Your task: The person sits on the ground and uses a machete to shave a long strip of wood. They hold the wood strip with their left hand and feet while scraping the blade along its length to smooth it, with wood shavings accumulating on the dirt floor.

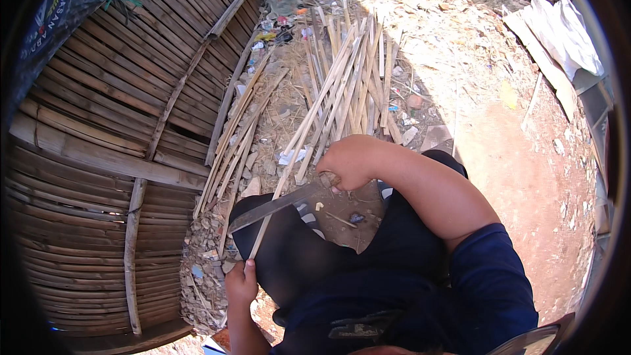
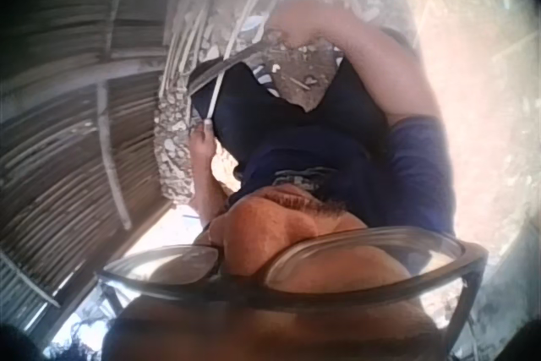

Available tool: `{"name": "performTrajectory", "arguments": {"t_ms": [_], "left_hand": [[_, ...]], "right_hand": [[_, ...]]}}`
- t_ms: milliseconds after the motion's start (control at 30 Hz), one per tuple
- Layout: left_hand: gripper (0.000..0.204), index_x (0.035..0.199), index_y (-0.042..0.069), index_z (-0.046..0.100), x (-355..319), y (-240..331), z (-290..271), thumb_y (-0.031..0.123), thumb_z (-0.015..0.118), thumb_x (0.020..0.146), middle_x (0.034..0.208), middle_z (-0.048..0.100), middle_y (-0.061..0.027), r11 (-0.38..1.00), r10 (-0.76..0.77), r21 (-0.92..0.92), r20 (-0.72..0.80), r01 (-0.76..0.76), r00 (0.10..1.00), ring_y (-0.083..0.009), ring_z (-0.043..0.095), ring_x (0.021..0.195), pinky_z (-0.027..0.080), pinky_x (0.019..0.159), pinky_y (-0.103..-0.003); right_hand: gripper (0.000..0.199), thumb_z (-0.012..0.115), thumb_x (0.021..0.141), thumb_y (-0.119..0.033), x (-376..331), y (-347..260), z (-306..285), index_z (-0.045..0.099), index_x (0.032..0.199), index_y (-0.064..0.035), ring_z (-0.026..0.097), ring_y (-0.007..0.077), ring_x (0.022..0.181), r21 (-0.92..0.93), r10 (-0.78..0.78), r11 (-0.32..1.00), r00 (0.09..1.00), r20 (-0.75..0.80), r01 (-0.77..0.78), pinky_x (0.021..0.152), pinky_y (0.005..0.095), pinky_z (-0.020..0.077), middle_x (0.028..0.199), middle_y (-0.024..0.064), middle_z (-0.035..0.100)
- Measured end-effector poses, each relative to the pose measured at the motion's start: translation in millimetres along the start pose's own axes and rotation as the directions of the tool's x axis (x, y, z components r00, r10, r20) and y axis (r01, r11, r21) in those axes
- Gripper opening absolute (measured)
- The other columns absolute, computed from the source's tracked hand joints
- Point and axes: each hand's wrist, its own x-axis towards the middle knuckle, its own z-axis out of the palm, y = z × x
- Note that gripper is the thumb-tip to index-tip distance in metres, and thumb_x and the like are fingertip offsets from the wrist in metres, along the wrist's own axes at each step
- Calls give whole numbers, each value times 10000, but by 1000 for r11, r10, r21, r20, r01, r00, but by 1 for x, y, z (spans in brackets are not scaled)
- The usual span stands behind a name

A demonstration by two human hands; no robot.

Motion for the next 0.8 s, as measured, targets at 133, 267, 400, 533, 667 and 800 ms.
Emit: {"name": "performTrajectory", "arguments": {"t_ms": [133, 267, 400, 533, 667, 800], "left_hand": [[593, 791, -23, 619, 2, 6, -4, 490, 532, 1075, 687, 608, -265, 1000, 8, 14, 5, -8, 1000, -470, 636, 689, 472, 645, -509], [587, 821, -24, 642, 5, 11, -10, 486, 514, 1083, 696, 614, -249, 999, -14, -45, 42, 16, 999, -449, 640, 689, 479, 657, -493], [581, 844, -22, 659, 4, 8, -7, 481, 499, 1087, 707, 624, -245, 997, 19, -75, 29, -17, 999, -445, 647, 697, 488, 669, -484], [587, 838, -21, 654, 5, 6, -3, 484, 492, 1089, 703, 623, -242, 997, 26, -68, 35, -23, 999, -444, 652, 703, 488, 669, -484], [599, 831, -24, 646, 2, 11, -6, 492, 487, 1091, 696, 619, -237, 999, 17, -52, 39, -15, 999, -437, 659, 703, 487, 668, -484], [614, 845, -28, 652, 2, 7, -6, 505, 477, 1094, 704, 625, -235, 997, -14, -71, 51, 17, 999, -428, 663, 710, 491, 676, -478]], "right_hand": [[438, 819, 842, -356, 4, 53, -10, 732, 1181, -92, 714, 422, 1007, 105, 40, 994, 995, -91, -31, 858, 509, 551, 1000, 198, 753], [455, 819, 859, -356, -7, 114, -21, 719, 1183, -52, 718, 413, 992, 302, 378, 917, 811, -446, -261, 882, 496, 548, 988, 214, 748], [457, 817, 867, -356, -9, 105, -16, 711, 1168, -29, 717, 413, 992, 297, 379, 918, 806, -455, -263, 898, 487, 547, 983, 234, 742], [446, 820, 847, -350, -6, 51, -3, 720, 1183, -73, 711, 427, 1030, 108, 125, 988, 975, -185, -106, 898, 500, 548, 1034, 222, 749], [399, 819, 841, -343, -3, 13, 5, 736, 1141, -93, 714, 423, 1019, 12, -44, 999, 993, -109, 45, 876, 516, 549, 1022, 197, 756], [568, 819, 836, -328, -3, 61, -30, 696, 1350, -122, 692, 375, 1174, 191, 198, 963, 980, -21, -190, 985, 457, 551, 1220, 181, 735]]}}
